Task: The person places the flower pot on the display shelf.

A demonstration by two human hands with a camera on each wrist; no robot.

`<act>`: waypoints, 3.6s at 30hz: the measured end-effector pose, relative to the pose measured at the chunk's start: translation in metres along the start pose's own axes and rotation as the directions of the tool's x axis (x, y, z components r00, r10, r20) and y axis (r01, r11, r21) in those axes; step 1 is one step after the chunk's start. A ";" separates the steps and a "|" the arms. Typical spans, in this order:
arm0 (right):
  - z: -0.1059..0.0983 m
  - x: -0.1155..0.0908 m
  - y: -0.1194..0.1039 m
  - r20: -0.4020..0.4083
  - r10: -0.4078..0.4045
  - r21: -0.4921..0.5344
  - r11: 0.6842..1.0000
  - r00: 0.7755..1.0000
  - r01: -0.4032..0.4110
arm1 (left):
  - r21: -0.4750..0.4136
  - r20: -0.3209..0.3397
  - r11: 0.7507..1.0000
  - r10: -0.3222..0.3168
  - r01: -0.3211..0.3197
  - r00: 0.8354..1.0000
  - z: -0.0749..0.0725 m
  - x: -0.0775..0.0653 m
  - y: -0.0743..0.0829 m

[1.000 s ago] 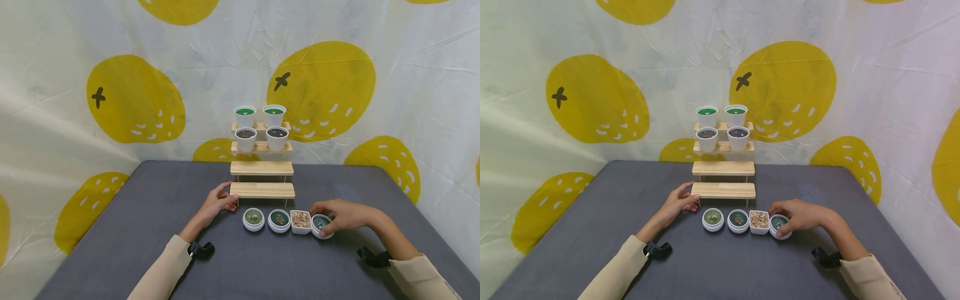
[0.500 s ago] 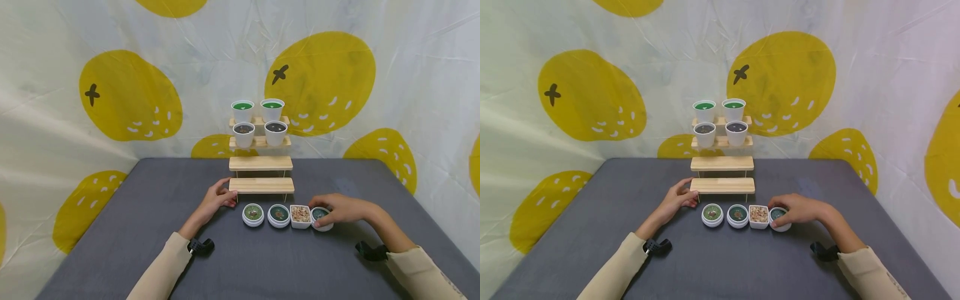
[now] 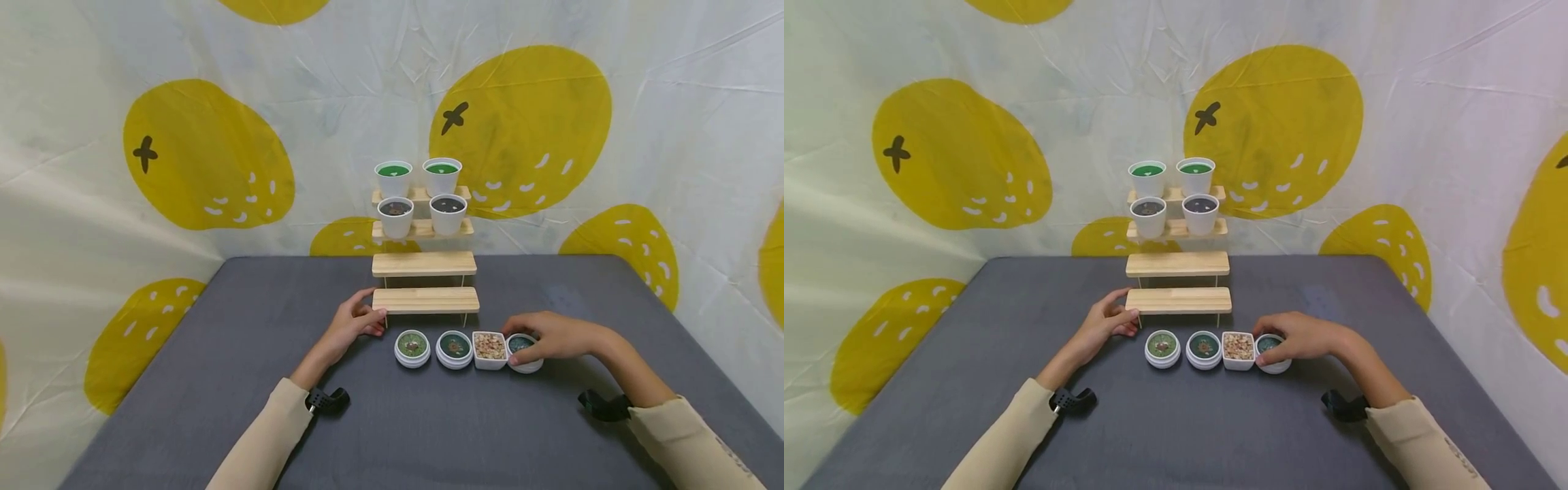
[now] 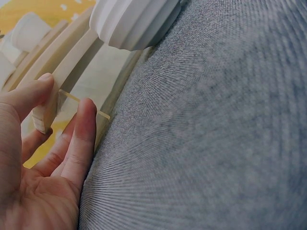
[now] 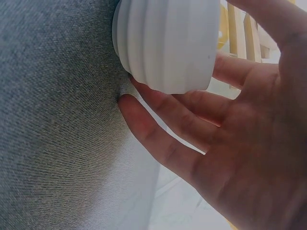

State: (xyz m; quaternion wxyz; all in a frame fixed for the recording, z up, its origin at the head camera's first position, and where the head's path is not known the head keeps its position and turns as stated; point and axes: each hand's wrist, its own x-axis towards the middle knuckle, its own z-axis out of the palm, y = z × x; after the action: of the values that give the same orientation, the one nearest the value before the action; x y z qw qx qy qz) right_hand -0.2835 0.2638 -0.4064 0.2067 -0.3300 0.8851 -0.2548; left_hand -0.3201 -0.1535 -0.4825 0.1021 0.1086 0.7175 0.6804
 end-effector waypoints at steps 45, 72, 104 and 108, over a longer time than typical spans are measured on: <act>-0.001 -0.003 -0.005 0.024 -0.043 0.034 0.999 0.999 0.042 | 0.021 0.006 1.000 0.006 -0.006 1.000 0.000 -0.001 -0.002; -0.042 -0.012 -0.042 -0.116 -0.096 -0.095 0.992 0.989 0.085 | 0.019 0.005 1.000 0.009 -0.009 1.000 0.001 -0.002 -0.003; -0.100 0.112 -0.137 -0.167 -0.186 -0.247 0.959 0.968 0.142 | 0.007 0.000 1.000 0.003 -0.003 1.000 0.002 -0.003 -0.004; -0.092 0.127 -0.135 -0.182 -0.173 -0.245 0.961 0.968 0.126 | 0.003 -0.004 1.000 0.005 -0.005 1.000 0.003 -0.002 -0.003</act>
State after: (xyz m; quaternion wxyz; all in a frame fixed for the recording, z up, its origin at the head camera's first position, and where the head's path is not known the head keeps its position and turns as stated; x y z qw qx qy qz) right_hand -0.3564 0.1176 -0.2801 0.0561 -0.3904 0.8976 -0.1971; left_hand -0.3172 -0.1516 -0.4861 0.0987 0.1093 0.7186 0.6797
